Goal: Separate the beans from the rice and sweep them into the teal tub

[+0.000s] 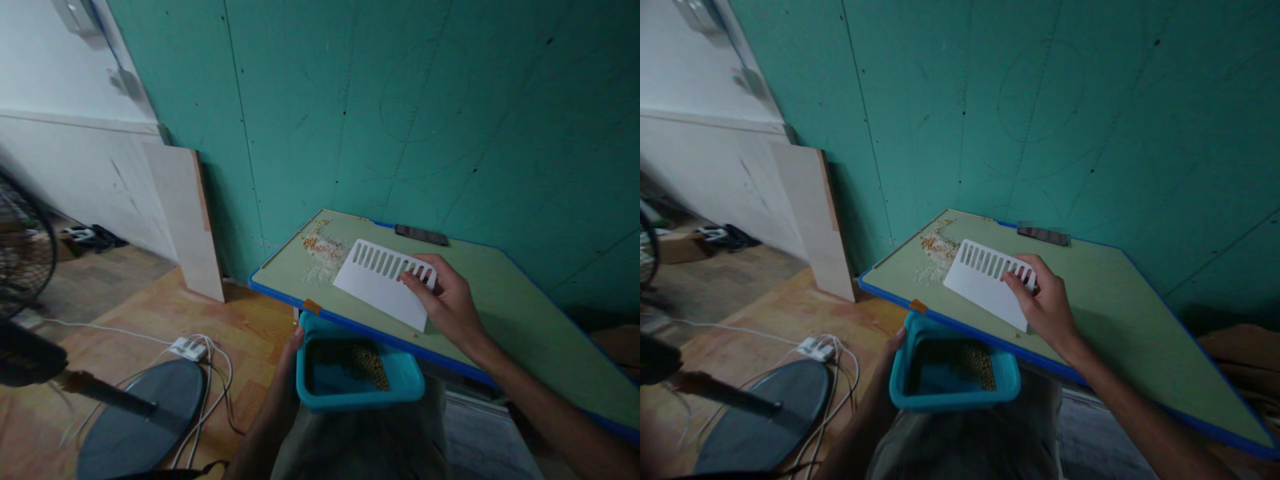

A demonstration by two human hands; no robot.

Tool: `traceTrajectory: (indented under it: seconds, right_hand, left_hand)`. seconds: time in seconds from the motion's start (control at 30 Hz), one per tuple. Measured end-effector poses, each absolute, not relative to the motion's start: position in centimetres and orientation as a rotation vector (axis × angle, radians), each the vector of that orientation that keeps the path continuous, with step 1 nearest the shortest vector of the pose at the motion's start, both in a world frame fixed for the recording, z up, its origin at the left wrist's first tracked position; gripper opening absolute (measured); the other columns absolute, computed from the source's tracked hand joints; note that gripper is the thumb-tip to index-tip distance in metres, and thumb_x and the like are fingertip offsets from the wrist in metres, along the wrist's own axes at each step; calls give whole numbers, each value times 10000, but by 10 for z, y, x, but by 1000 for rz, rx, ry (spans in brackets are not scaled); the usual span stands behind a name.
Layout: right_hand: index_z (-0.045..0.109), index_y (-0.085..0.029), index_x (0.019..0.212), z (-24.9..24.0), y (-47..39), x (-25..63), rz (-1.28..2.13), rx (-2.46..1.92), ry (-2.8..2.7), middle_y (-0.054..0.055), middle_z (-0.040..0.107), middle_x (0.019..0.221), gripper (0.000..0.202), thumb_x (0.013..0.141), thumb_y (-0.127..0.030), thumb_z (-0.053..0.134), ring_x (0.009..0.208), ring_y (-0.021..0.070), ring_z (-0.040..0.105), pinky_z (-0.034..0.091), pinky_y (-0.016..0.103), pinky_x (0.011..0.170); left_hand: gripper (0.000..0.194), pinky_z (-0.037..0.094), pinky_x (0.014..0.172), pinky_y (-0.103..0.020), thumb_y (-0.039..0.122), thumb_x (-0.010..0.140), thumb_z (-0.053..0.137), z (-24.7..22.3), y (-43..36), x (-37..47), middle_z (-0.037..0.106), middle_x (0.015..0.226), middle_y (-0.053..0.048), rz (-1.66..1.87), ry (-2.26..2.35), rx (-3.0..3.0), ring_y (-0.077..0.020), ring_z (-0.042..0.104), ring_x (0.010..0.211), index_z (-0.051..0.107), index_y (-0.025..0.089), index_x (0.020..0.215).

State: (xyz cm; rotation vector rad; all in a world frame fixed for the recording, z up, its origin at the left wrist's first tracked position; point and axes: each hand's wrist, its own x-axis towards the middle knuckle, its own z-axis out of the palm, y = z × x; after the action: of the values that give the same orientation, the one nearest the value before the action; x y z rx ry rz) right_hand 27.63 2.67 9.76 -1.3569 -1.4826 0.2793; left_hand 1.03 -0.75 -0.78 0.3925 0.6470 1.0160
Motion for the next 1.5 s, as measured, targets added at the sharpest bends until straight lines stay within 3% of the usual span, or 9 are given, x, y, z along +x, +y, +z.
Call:
traceTrajectory:
  seconds: [0.33,0.43,0.7,0.93,1.0,1.1,1.27,1.4,1.5]
  right_hand:
    - [642,-229,1117,90,14,244,353,-1369,-1451,15,713,817,322,896,-460,673,666,171,639,485,262,547]
    - [644,-231,1123,94,17,241,336,-1346,-1482,14,715,821,305,905,-444,665,667,170,643,483,260,551]
    - [629,-223,1084,130,88,271,-6,-1206,-1461,7,678,812,303,870,-433,678,677,171,596,454,288,594]
    - [640,-202,1069,140,152,249,-60,-1222,-1613,45,724,866,235,921,-377,592,742,190,637,455,300,650]
    - [639,-201,1116,136,147,239,-84,-1204,-1679,51,740,886,269,963,-404,551,754,191,659,474,300,660]
    - [635,-202,1169,126,115,227,-193,-1146,-1787,67,765,964,286,999,-409,536,792,183,702,523,298,706]
    - [617,-199,1230,107,37,207,-485,-847,-2211,62,779,1045,237,1020,-196,505,893,155,736,567,267,796]
    - [578,-80,1296,95,10,189,-568,-605,-2403,135,750,1169,318,1031,-143,412,1069,199,715,592,297,879]
    - [605,-87,1275,89,14,181,-659,-644,-2414,137,750,1169,327,1038,-154,390,1069,212,713,610,313,857]
  left_hand:
    - [823,427,1138,-565,531,799,747,-18,10,22,736,1316,-118,976,629,322,-413,632,1267,491,215,1515]
    - [811,406,1156,-565,568,839,697,-14,4,22,716,1348,-122,927,627,330,-405,616,1288,464,222,1535]
    - [795,377,1184,-539,541,883,658,-5,-7,15,717,1348,-118,961,678,327,-371,632,1277,404,221,1565]
    - [700,436,1129,-560,527,789,754,-39,29,2,788,1200,-128,1056,630,382,-411,656,1234,625,178,1381]
    - [676,432,1122,-586,470,716,823,-48,42,-5,802,1152,-142,1054,601,418,-445,638,1245,684,153,1297]
    - [562,428,1125,-579,445,741,803,-55,51,-14,807,1145,-113,1115,601,452,-443,604,1290,721,186,1233]
    - [535,478,1073,-557,496,821,733,-46,44,-13,770,1211,-103,1146,632,456,-431,612,1261,696,182,1252]
    - [400,563,935,-498,405,931,657,-32,38,-10,662,1309,-96,1149,620,476,-310,658,1127,642,184,1264]
    - [364,577,902,-475,379,950,639,-28,34,-11,640,1317,-89,1154,611,478,-274,660,1095,630,200,1266]
